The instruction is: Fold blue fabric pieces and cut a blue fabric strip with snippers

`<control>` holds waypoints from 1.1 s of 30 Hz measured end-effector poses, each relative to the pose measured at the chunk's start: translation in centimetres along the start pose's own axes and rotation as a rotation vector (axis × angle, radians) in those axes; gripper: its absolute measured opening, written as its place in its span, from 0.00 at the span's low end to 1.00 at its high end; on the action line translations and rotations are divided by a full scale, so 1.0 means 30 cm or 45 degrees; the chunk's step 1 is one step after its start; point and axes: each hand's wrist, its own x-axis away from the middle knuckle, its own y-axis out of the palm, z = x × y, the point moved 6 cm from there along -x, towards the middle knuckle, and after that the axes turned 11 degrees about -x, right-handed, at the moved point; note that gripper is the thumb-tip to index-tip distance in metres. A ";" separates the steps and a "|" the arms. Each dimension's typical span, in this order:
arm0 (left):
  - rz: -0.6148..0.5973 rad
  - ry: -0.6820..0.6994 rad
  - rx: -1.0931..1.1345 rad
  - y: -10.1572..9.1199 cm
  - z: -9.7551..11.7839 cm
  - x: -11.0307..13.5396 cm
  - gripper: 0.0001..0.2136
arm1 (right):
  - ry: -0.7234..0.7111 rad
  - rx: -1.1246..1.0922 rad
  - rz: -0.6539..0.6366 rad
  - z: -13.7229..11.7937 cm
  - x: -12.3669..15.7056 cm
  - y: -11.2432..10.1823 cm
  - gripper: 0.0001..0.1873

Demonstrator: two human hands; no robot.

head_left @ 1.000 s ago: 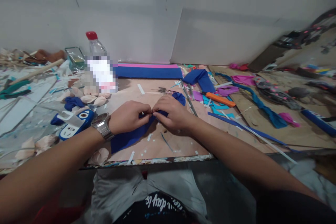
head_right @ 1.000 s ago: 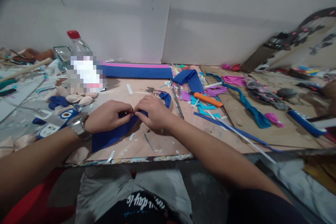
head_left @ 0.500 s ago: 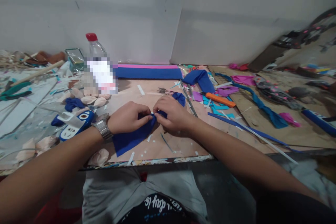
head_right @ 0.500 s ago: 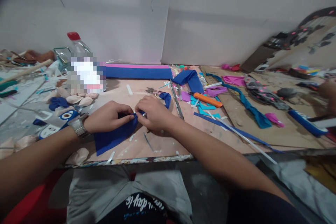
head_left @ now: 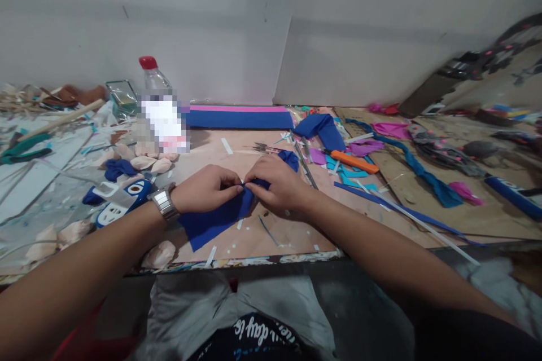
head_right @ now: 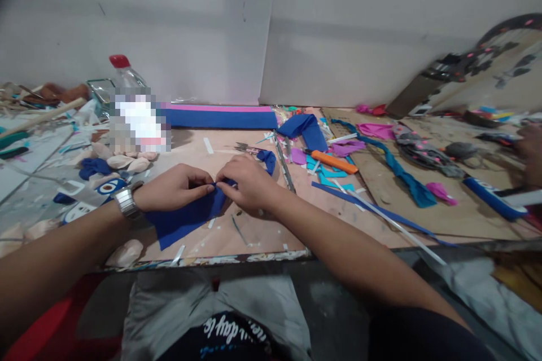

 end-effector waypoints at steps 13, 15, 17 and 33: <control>-0.121 -0.056 0.167 0.018 -0.035 -0.010 0.08 | -0.127 -0.120 0.037 -0.010 -0.001 0.003 0.06; -0.131 -0.044 0.204 0.018 -0.031 -0.011 0.08 | -0.145 -0.117 0.051 -0.011 -0.001 0.002 0.06; -0.132 -0.045 0.236 0.017 -0.030 -0.011 0.10 | -0.165 -0.107 0.065 -0.015 -0.001 0.001 0.06; -0.121 -0.101 0.250 0.013 -0.043 -0.013 0.11 | -0.111 -0.056 0.055 -0.016 -0.001 -0.001 0.04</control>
